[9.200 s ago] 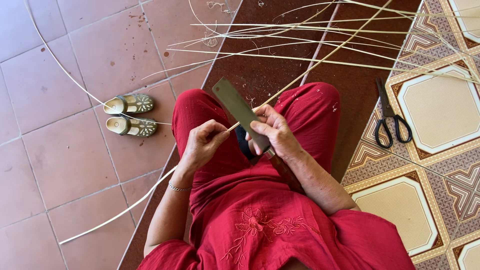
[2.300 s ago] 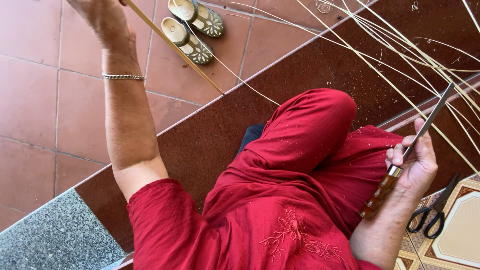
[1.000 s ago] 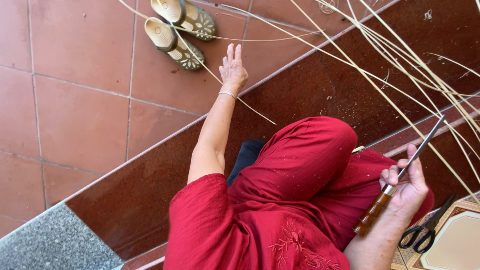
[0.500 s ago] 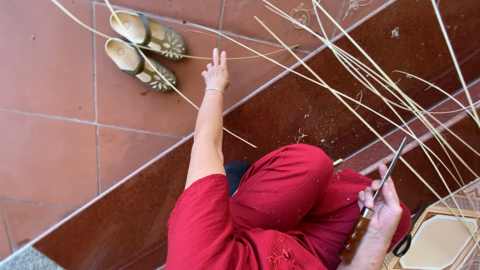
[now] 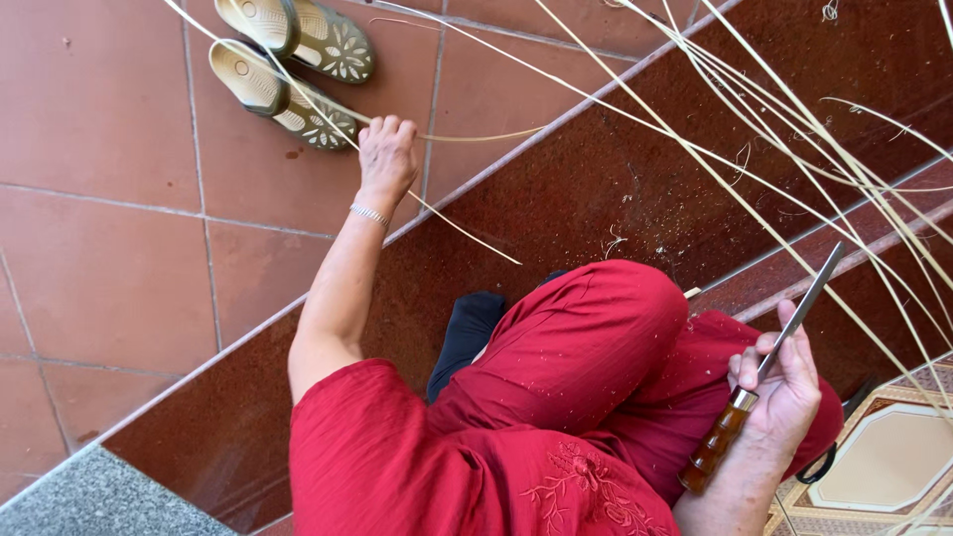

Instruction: The person sits on the floor and uses a knife to shave thin strips from bamboo rods. The person holds the rod with one hand and draws the knife along its length to remove the outer layer, repeating the process on multiple rods.

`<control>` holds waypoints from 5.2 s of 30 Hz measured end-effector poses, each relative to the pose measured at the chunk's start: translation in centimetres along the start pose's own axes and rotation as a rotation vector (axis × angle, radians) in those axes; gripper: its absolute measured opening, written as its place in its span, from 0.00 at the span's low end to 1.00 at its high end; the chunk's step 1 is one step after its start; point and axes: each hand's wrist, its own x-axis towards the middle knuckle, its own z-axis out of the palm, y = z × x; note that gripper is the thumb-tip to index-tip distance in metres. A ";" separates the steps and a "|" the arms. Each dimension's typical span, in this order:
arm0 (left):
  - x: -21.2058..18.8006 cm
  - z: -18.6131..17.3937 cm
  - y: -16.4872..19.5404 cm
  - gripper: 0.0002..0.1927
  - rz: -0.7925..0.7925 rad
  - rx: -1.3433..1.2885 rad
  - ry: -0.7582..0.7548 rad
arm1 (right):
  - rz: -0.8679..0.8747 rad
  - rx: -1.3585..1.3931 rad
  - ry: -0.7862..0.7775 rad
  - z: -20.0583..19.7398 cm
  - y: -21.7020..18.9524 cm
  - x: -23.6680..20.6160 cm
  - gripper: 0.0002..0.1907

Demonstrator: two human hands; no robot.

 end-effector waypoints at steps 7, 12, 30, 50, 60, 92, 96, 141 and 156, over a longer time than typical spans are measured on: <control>-7.1 -3.1 0.0 0.11 -0.074 0.114 -0.013 | -0.032 0.027 -0.029 -0.1 0.9 -0.3 0.16; -8.8 -4.6 -1.4 0.10 -0.202 0.197 0.041 | -0.063 0.017 -0.027 -0.9 1.2 -0.9 0.18; -2.5 -0.7 13.4 0.03 0.640 0.042 -0.208 | -0.087 0.051 -0.109 -2.4 3.4 -0.4 0.20; 0.4 1.0 33.0 0.29 0.918 -0.336 -0.500 | -0.216 0.179 -0.165 2.3 6.0 -6.8 0.23; -0.6 1.1 36.7 0.09 0.741 -0.282 -0.565 | -0.198 0.326 -0.241 3.7 7.4 -6.9 0.32; -11.9 -20.6 26.6 0.06 0.675 -0.454 -0.365 | -0.277 0.244 -0.197 4.7 9.2 -14.2 0.14; -15.4 -18.7 27.4 0.06 0.538 -0.577 -0.492 | -0.179 0.108 -0.256 7.1 9.6 -15.7 0.17; -16.9 -19.3 24.2 0.04 0.524 -0.645 -0.627 | -0.170 0.238 -0.217 3.7 11.4 -18.2 0.10; -16.1 -22.9 24.4 0.07 0.560 -0.490 -0.612 | -0.322 0.221 -0.075 1.3 10.4 -18.9 0.09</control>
